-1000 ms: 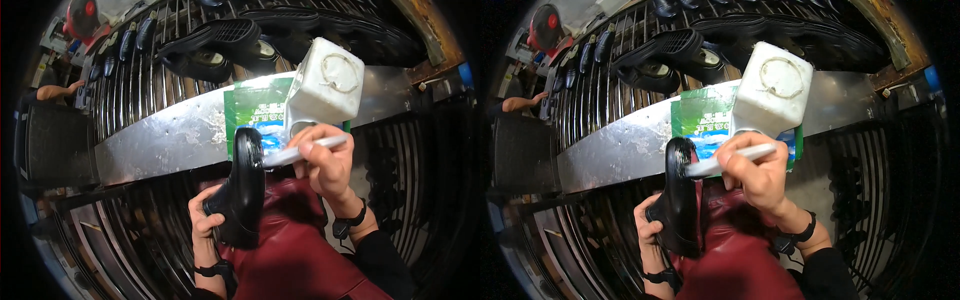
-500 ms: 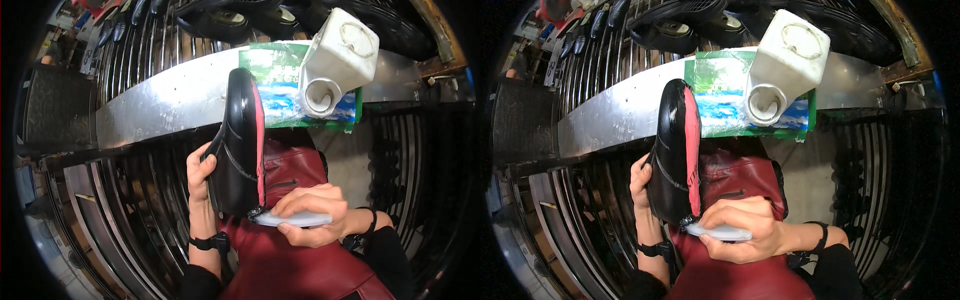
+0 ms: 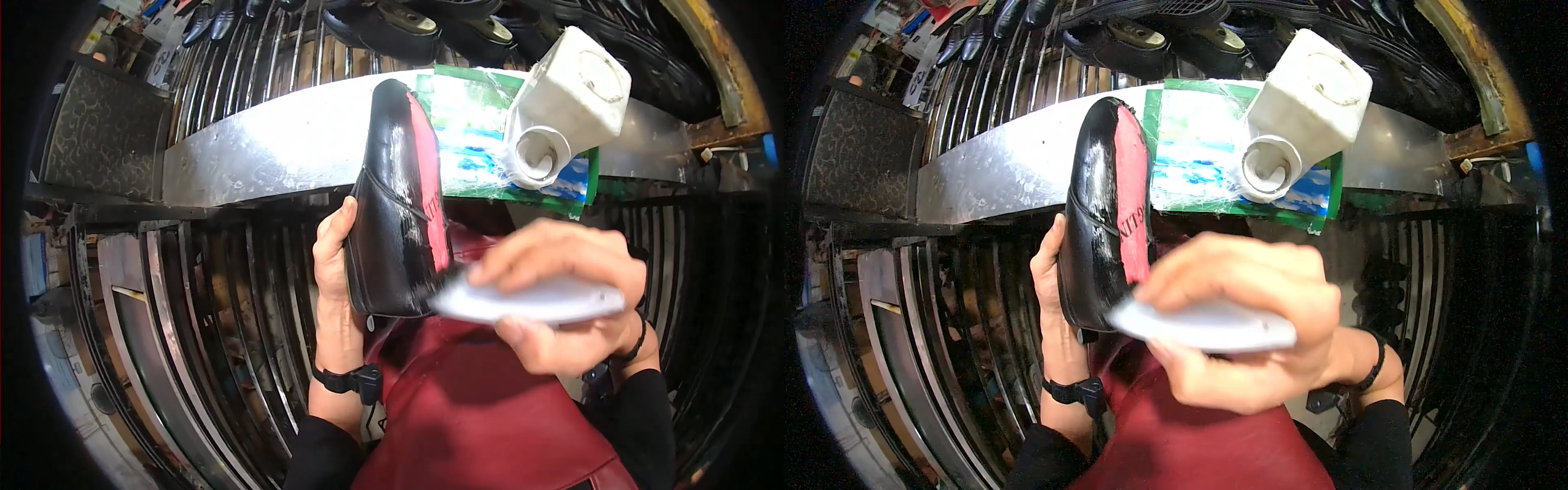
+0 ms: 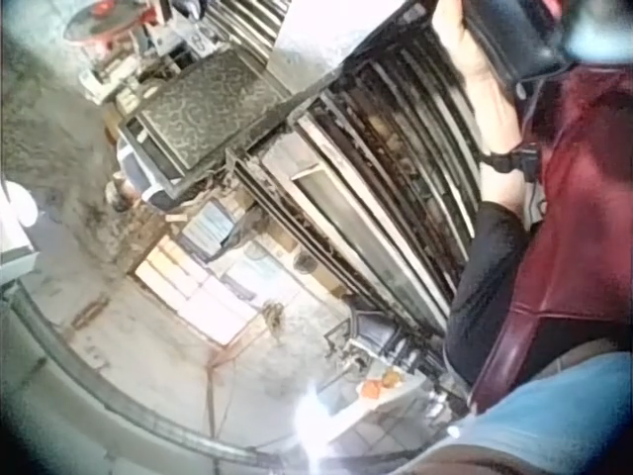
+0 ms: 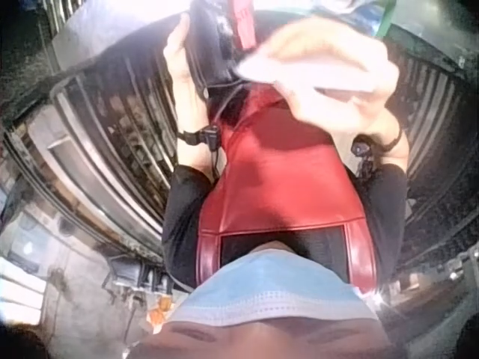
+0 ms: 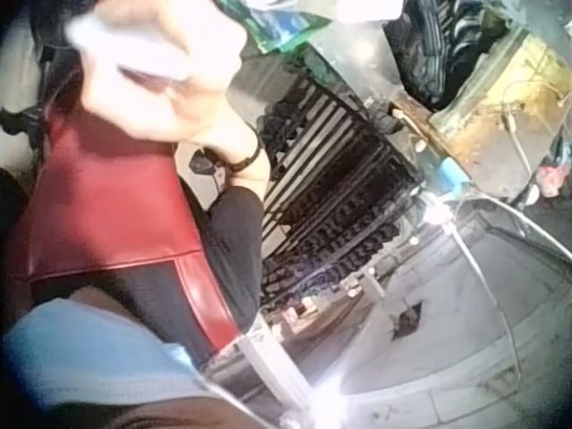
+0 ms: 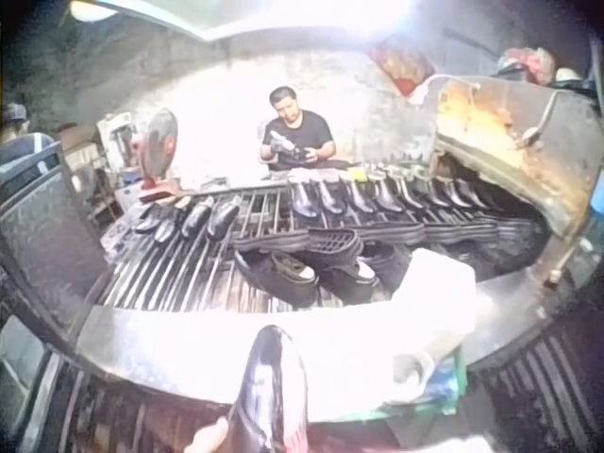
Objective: Applying glue or finishing agent to the edge of shoe soles and uppers on a production line.
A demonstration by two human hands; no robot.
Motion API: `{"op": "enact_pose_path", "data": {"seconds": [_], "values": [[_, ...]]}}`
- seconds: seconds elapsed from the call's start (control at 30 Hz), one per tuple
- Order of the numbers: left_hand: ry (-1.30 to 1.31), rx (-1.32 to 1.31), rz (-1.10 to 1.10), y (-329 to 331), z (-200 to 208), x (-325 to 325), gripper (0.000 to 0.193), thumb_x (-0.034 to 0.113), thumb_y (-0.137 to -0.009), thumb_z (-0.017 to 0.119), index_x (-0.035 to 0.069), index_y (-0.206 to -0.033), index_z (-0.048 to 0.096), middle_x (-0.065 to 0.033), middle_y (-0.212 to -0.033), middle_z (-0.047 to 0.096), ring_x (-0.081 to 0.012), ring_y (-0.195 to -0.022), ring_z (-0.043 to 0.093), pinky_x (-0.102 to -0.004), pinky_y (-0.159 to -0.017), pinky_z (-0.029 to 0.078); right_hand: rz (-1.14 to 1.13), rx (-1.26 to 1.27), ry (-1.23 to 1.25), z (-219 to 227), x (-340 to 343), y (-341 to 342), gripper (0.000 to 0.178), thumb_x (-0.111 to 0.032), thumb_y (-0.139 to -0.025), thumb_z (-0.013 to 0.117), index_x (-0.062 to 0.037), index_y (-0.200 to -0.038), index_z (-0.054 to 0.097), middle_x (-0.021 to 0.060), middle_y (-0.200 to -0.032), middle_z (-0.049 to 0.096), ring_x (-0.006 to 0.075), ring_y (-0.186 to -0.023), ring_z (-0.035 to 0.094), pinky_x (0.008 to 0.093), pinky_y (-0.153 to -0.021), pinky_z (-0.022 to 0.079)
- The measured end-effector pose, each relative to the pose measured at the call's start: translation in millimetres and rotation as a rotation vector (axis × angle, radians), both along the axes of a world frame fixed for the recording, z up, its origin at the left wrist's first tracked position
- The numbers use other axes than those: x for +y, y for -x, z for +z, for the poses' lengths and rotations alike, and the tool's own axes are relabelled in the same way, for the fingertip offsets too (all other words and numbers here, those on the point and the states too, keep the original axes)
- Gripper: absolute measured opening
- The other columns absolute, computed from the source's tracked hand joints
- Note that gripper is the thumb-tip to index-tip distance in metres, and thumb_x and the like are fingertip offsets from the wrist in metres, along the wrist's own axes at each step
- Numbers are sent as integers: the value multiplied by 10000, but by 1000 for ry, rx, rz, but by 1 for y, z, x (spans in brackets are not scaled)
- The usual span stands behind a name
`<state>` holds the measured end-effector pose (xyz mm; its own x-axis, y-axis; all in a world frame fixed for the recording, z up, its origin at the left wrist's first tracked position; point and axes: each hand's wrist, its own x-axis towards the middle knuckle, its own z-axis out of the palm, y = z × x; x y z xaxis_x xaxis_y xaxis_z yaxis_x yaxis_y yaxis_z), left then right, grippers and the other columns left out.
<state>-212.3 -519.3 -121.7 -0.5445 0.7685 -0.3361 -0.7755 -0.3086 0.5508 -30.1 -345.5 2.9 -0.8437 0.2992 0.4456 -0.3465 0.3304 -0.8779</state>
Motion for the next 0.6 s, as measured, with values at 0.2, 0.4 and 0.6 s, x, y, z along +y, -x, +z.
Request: {"op": "enact_pose_path", "data": {"seconds": [0.2,0.4,0.6], "values": [[-206,-250,-36,-1,4,9,464,348,-1128,490,-24,-1346,661,-205,-1235,757,-310,-1045,776,-463,-955,641,42,-39,-156,24,3,10,258,-26,-654,782,23,-895,706,208,-911,774,300,-796,781,370,-694,632],[51,248,200,-19,11,21,368,269,-1112,555,-7,-1327,671,-137,-1210,762,-237,-1034,764,-397,-923,640,94,29,-178,29,23,22,249,-17,-619,746,-6,-862,695,203,-905,775,308,-793,773,394,-728,621],[833,1868,-48,-20,7,26,403,142,-942,708,30,-1328,676,-134,-1289,723,-333,-1214,661,-446,-1064,510,216,183,-76,8,67,38,270,-49,-668,717,33,-926,714,237,-951,785,333,-859,776,407,-793,613]]}}
